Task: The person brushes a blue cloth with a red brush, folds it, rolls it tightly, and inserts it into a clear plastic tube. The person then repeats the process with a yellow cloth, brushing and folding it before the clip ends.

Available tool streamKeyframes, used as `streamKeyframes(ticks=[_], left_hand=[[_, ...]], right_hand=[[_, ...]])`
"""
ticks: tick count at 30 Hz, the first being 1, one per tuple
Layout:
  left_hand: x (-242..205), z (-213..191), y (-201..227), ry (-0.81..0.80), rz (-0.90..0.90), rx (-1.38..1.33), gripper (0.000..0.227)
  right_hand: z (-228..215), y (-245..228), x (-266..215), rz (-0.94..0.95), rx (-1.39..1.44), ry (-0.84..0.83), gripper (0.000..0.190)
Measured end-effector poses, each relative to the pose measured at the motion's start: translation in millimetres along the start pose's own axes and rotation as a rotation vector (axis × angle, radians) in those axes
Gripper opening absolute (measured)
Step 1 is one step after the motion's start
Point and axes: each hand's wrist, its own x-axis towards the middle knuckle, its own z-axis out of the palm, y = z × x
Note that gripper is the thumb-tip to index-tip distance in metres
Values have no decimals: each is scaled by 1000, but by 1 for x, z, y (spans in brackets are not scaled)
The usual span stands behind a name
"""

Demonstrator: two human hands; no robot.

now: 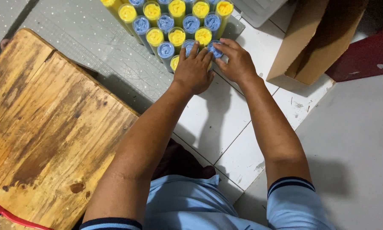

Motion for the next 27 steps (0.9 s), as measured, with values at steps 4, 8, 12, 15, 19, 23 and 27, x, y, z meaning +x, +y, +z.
streamKeyframes(ticks=[4,8,12,15,19,23,27], left_hand=[[1,2,-2,12,12,11,68],[1,1,-1,-22,6,11,68],[-2,-9,3,-32,10,35,70],[-3,-30,8,-212,-23,132,64],[-3,-31,10,-214,-11,132,63],[-3,-34,12,-237,-13,107,66],[-4,-32,12,-240,-25,64,69]], right_hand=[[-5,-4,4,-21,-37,1,50],[-8,-8,5,-4,-52,-18,50],[-10,-9,1,-12,-64,-14,49],[-17,-8,1,-61,43,-71,43],[-19,-7,0,-75,17,-82,41],[-11,2,2,-152,-9,-36,40],[-10,1,2,-218,-40,-36,37]])
